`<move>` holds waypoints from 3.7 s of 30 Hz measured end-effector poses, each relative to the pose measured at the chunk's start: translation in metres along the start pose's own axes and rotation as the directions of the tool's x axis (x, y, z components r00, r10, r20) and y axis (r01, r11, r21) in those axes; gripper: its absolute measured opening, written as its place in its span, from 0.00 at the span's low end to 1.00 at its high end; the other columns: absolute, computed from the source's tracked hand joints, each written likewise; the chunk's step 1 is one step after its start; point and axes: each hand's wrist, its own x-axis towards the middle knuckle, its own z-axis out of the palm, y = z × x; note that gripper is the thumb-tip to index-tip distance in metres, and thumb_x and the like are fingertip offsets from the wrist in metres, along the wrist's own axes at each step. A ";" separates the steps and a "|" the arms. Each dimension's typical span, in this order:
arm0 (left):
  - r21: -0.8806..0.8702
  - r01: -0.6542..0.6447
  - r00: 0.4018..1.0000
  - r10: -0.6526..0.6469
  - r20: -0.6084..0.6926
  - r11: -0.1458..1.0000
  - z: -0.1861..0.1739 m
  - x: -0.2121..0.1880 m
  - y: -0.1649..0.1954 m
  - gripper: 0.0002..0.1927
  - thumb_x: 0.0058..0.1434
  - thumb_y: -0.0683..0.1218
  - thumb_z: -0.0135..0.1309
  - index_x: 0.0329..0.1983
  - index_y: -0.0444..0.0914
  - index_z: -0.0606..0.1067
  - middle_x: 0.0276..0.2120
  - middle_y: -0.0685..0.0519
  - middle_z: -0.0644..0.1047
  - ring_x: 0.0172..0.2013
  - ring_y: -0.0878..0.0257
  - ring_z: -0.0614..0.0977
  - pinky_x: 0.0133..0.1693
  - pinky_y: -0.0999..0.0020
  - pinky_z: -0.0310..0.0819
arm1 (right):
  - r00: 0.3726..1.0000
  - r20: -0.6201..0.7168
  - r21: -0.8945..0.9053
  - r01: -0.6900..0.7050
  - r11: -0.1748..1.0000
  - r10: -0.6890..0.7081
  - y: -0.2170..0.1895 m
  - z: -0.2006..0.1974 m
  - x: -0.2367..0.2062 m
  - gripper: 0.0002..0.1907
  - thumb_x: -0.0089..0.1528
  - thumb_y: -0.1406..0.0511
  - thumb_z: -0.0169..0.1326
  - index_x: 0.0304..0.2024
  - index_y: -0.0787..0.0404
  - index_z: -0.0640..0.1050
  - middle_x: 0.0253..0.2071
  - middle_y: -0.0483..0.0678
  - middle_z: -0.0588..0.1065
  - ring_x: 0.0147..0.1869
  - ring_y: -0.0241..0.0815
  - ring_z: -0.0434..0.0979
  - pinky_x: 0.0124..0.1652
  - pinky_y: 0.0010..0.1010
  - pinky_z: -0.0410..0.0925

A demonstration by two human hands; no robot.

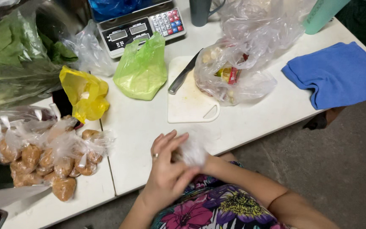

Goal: The person sits at a table and packs brown food pieces one at a time into small clear plastic bags, twisting and tying each bag closed, then sets the finished bag with a growing pile of packed bags on the table. They reach into a larger bag of food pieces and repeat the packing cycle.

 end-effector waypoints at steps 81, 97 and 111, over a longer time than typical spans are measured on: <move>0.200 0.020 0.999 -0.029 0.039 0.980 -0.071 0.021 0.008 0.03 0.61 0.49 0.64 0.34 0.46 0.82 0.43 0.56 0.75 0.51 0.54 0.73 0.65 0.44 0.51 | 0.838 0.487 0.394 0.039 -0.918 0.244 0.018 0.176 -0.171 0.07 0.59 0.66 0.57 0.32 0.62 0.73 0.28 0.48 0.71 0.34 0.49 0.72 0.40 0.41 0.65; -0.050 0.394 0.893 -0.395 -0.215 0.918 -0.039 0.026 -0.066 0.03 0.60 0.47 0.64 0.31 0.45 0.85 0.24 0.59 0.75 0.32 0.64 0.72 0.43 0.62 0.62 | 0.861 0.440 -0.726 0.173 -0.666 -0.256 -0.008 -0.004 -0.044 0.08 0.67 0.67 0.49 0.37 0.64 0.77 0.35 0.47 0.75 0.36 0.44 0.74 0.39 0.38 0.71; -0.432 0.285 0.955 -0.293 0.049 0.856 0.005 -0.009 -0.058 0.06 0.59 0.45 0.67 0.34 0.39 0.80 0.25 0.59 0.67 0.33 0.67 0.68 0.38 0.70 0.63 | 0.717 0.672 -0.689 0.698 0.198 -0.186 0.031 0.097 -0.065 0.21 0.79 0.55 0.41 0.36 0.59 0.72 0.26 0.45 0.68 0.36 0.42 0.65 0.50 0.40 0.64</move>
